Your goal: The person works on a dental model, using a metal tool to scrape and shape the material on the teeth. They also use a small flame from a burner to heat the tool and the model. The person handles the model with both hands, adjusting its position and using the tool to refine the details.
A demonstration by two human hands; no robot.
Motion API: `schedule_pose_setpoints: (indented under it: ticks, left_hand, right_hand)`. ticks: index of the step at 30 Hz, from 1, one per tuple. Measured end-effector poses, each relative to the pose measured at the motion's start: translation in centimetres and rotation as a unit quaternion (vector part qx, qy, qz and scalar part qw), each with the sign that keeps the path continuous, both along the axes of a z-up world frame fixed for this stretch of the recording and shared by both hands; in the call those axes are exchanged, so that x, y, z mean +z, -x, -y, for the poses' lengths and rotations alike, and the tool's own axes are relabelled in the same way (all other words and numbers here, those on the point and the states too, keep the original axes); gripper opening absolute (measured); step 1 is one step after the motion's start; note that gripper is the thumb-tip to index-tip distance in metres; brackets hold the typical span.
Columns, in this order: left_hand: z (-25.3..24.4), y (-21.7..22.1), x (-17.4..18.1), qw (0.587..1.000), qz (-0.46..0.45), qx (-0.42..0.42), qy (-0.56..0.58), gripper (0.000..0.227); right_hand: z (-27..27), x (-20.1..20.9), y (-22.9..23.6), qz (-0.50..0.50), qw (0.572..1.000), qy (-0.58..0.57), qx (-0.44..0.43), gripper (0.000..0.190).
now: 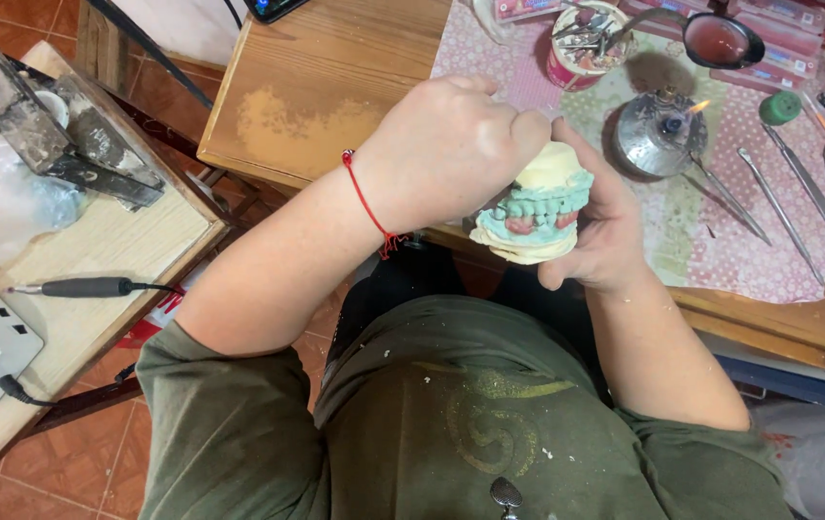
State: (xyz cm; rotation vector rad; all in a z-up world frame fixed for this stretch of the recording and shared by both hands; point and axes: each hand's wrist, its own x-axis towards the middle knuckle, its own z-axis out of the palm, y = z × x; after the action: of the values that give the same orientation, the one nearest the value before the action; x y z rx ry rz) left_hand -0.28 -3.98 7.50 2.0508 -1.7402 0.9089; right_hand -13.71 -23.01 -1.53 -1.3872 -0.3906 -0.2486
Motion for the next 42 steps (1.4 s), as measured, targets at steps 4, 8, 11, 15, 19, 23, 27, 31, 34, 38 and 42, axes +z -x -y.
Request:
schedule_pose_setpoints:
  ticks: [4,8,11,15,19,23,27,31,34,38,42]
  left_hand:
    - [0.2,0.1,-0.2,1.000,-0.017,-0.005,-0.025,0.014]
    - [0.3,0.0,-0.2,0.999,-0.035,-0.018,-0.027,0.013]
    - [0.3,0.1,-0.4,0.998,-0.039,-0.012,-0.041,0.013]
    - [0.3,0.0,-0.3,0.999,-0.023,-0.020,-0.039,0.013]
    - [0.3,0.2,0.0,1.000,0.021,0.003,-0.022,0.014]
    - [-1.0,0.9,2.8,0.999,0.006,-0.007,-0.032,0.015]
    - [-3.7,1.4,5.0,0.965,-0.237,-0.113,-0.018,0.036]
    - [-4.8,2.2,1.1,0.952,-0.284,-0.117,-0.017,0.112]
    - [-4.2,3.2,0.4,0.954,-0.253,-0.149,0.054,0.072]
    - [-3.0,3.6,1.3,0.951,-0.242,-0.181,0.074,0.054]
    - [-2.2,3.3,-0.5,0.951,-0.261,-0.121,0.111,0.060]
  right_hand:
    - [0.0,-0.4,-0.1,0.040,0.998,0.032,-0.028,0.128]
    - [-0.2,0.3,0.1,0.031,0.998,0.041,-0.028,0.124]
    - [-0.2,-0.2,0.2,0.030,0.999,0.022,-0.038,0.122]
    - [-0.5,0.4,0.2,0.039,0.998,0.044,-0.032,0.117]
    - [-0.3,0.4,0.2,0.042,0.998,0.038,-0.021,0.116]
    - [-0.2,0.0,0.3,0.010,1.000,-0.023,0.008,0.116]
    - [0.1,0.7,0.4,0.003,0.989,-0.134,0.062,0.115]
    - [0.5,1.0,0.7,-0.030,0.976,-0.190,0.098,0.115]
    - [0.6,2.0,0.2,-0.017,0.961,-0.204,0.188,0.108]
    - [2.5,1.8,1.5,-0.029,0.984,-0.088,0.149,0.110]
    - [5.7,3.1,4.9,-0.001,0.951,0.219,-0.217,0.073]
